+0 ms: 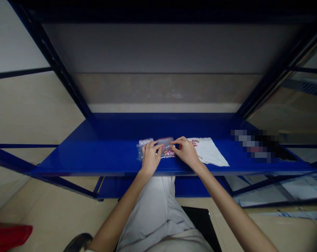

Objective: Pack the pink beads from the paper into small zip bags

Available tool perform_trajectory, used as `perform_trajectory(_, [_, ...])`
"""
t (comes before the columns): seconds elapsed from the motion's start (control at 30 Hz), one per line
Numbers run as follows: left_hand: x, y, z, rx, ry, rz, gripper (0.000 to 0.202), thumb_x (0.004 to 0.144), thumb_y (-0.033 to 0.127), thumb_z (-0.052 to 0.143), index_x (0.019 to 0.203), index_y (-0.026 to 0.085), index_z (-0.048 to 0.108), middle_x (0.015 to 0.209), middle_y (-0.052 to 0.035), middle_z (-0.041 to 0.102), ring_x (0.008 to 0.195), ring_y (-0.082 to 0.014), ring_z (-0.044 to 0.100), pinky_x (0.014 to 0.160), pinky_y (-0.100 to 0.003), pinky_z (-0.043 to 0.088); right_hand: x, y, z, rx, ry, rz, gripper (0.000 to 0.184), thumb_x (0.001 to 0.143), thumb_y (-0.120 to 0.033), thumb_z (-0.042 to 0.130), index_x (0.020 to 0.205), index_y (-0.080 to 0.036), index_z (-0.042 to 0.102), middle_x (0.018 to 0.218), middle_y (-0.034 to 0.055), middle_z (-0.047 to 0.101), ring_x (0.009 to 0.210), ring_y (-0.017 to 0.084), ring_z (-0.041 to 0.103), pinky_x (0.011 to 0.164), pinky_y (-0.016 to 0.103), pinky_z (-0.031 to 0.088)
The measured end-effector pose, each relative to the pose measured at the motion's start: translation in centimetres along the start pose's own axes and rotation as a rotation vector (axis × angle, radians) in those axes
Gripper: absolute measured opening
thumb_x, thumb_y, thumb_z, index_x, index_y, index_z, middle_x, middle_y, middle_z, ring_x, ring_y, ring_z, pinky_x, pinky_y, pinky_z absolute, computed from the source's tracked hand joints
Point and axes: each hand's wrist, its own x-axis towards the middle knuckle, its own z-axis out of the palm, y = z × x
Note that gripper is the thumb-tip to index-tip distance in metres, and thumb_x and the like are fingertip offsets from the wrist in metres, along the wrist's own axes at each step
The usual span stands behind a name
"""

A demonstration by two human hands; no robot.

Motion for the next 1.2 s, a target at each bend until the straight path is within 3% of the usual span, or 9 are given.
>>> perform_trajectory(0.1, [-0.1, -0.5, -1.4, 0.184, 0.065, -0.016, 0.026, 0.088, 0.025, 0.048, 0.103, 0.024, 0.068, 0.114, -0.0097, 0.064, 0.109, -0.0272, 0.053, 0.094, -0.046, 0.035, -0.1, -0.2, -0.4, -0.01, 0.037, 0.003, 0.024, 0.08, -0.032, 0.058, 0.091, -0.018, 0.073, 0.09, 0.0082, 0.062, 0.065, 0.015, 0.055, 0.066, 0.031, 0.046])
perform_trajectory(0.23, [0.5, -2.6, -3.7, 0.385, 0.178, -0.172, 0.034, 0.085, 0.036, 0.053, 0.114, 0.021, 0.063, 0.106, -0.013, 0.061, 0.101, -0.0313, 0.053, 0.088, -0.048, 0.036, -0.2, -0.7, -1.8, 0.021, 0.122, 0.034, 0.026, 0.083, -0.036, 0.055, 0.093, -0.018, 0.072, 0.092, 0.0074, 0.062, 0.059, 0.013, 0.053, 0.062, 0.031, 0.046])
perform_trajectory(0.3, [1.0, -3.7, -4.2, 0.405, 0.134, -0.189, 0.042, 0.08, 0.044, 0.058, 0.115, 0.02, 0.062, 0.107, -0.014, 0.059, 0.103, -0.0327, 0.051, 0.087, -0.047, 0.036, -0.2, -0.7, -2.5, 0.036, 0.141, 0.042, 0.026, 0.082, -0.036, 0.056, 0.093, -0.019, 0.072, 0.092, 0.0066, 0.064, 0.057, 0.012, 0.053, 0.06, 0.03, 0.046])
perform_trajectory(0.4, [1.3, -4.7, -4.2, 0.381, 0.043, -0.168, 0.034, 0.077, 0.045, 0.063, 0.104, 0.024, 0.068, 0.111, -0.0126, 0.058, 0.107, -0.0317, 0.049, 0.088, -0.045, 0.035, -0.4, -0.3, -3.1, 0.054, 0.16, 0.05, 0.025, 0.082, -0.035, 0.056, 0.094, -0.019, 0.071, 0.093, 0.0064, 0.066, 0.055, 0.012, 0.053, 0.059, 0.029, 0.045])
perform_trajectory(0.47, [1.3, -4.8, -3.9, 0.375, 0.047, -0.142, 0.028, 0.076, 0.042, 0.064, 0.099, 0.025, 0.07, 0.112, -0.0114, 0.058, 0.108, -0.0301, 0.049, 0.088, -0.043, 0.035, -0.7, 0.0, -3.2, 0.058, 0.169, 0.058, 0.026, 0.082, -0.035, 0.056, 0.094, -0.018, 0.071, 0.093, 0.0064, 0.067, 0.055, 0.012, 0.054, 0.059, 0.029, 0.045])
perform_trajectory(0.73, [1.2, -4.2, -4.0, 0.34, 0.173, -0.081, 0.011, 0.075, 0.033, 0.068, 0.079, 0.024, 0.071, 0.099, -0.0054, 0.064, 0.098, -0.025, 0.055, 0.086, -0.039, 0.034, -1.3, 0.9, -3.3, 0.025, 0.16, 0.086, 0.026, 0.081, -0.036, 0.055, 0.093, -0.019, 0.072, 0.085, 0.0056, 0.069, 0.06, 0.015, 0.058, 0.06, 0.029, 0.045])
perform_trajectory(0.9, [1.9, -4.1, -5.4, 0.093, 0.114, -0.072, 0.018, 0.073, 0.038, 0.068, 0.074, 0.02, 0.07, 0.078, -0.0018, 0.071, 0.07, -0.0172, 0.063, 0.07, -0.028, 0.043, -1.4, 1.3, -3.3, 0.061, 0.121, 0.098, 0.025, 0.081, -0.035, 0.056, 0.094, -0.019, 0.071, 0.084, 0.0047, 0.071, 0.061, 0.015, 0.059, 0.06, 0.029, 0.046])
perform_trajectory(1.03, [2.7, -3.1, -7.4, -0.03, 0.099, -0.084, 0.018, 0.071, 0.039, 0.068, 0.073, 0.021, 0.073, 0.077, -0.0011, 0.074, 0.07, -0.0177, 0.066, 0.067, -0.026, 0.047, -1.4, 1.2, -3.3, 0.114, 0.063, 0.132, 0.024, 0.08, -0.032, 0.057, 0.094, -0.019, 0.071, 0.08, 0.0037, 0.071, 0.061, 0.015, 0.06, 0.059, 0.029, 0.046])
perform_trajectory(1.2, [4.4, -0.5, -9.3, -0.056, 0.047, -0.056, 0.017, 0.068, 0.036, 0.07, 0.07, 0.019, 0.074, 0.073, -0.0028, 0.075, 0.065, -0.0186, 0.067, 0.062, -0.026, 0.046, -0.3, -1.5, -4.0, 0.248, 0.017, -0.048, 0.029, 0.081, -0.034, 0.059, 0.104, -0.019, 0.067, 0.083, 0.0038, 0.069, 0.065, 0.014, 0.061, 0.058, 0.026, 0.047])
